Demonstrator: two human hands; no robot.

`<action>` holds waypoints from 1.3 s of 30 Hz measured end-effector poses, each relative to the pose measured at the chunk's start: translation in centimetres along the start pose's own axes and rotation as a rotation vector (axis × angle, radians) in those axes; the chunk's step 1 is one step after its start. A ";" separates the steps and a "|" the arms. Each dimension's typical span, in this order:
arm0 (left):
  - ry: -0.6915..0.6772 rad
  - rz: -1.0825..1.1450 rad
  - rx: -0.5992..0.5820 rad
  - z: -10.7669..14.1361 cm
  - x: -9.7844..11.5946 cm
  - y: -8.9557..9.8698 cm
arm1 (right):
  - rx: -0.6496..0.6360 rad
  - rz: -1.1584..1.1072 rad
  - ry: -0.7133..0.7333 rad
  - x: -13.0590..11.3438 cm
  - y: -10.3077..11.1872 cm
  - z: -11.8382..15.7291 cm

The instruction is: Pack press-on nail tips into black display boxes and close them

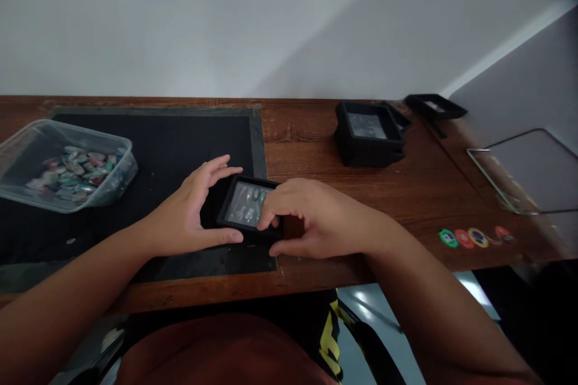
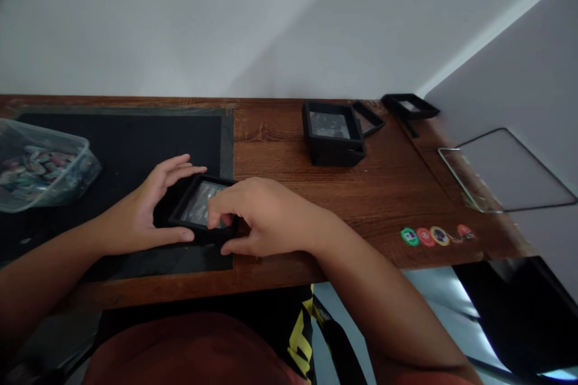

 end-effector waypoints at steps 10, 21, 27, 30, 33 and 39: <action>-0.039 -0.039 0.023 0.3 -0.3 0.2 | 0.190 0.147 -0.038 0.7 1.3 0.0; 0.043 -0.029 0.007 -0.5 0.8 -0.1 | 0.111 0.208 -0.193 2.3 0.1 0.5; -0.012 -0.069 0.006 -0.8 1.4 -0.1 | 0.112 0.220 -0.207 2.5 0.1 0.3; -0.085 -0.074 -0.022 -0.9 1.8 -0.4 | 0.120 0.241 -0.171 2.6 0.2 0.4; -0.107 -0.079 -0.016 -0.8 2.0 -0.3 | 0.141 0.245 -0.147 2.7 0.3 0.7; -0.096 -0.073 0.176 0.5 3.8 3.2 | 0.336 0.230 -0.061 1.4 2.6 1.1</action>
Point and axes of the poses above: each hand's wrist, its own z-axis away from the middle knuckle, its own y-axis out of the back of the hand, x = y × z, the point moved 7 cm from there along -z, towards the middle knuckle, and after that the axes turned 6 degrees about x, right-handed, at the moved point
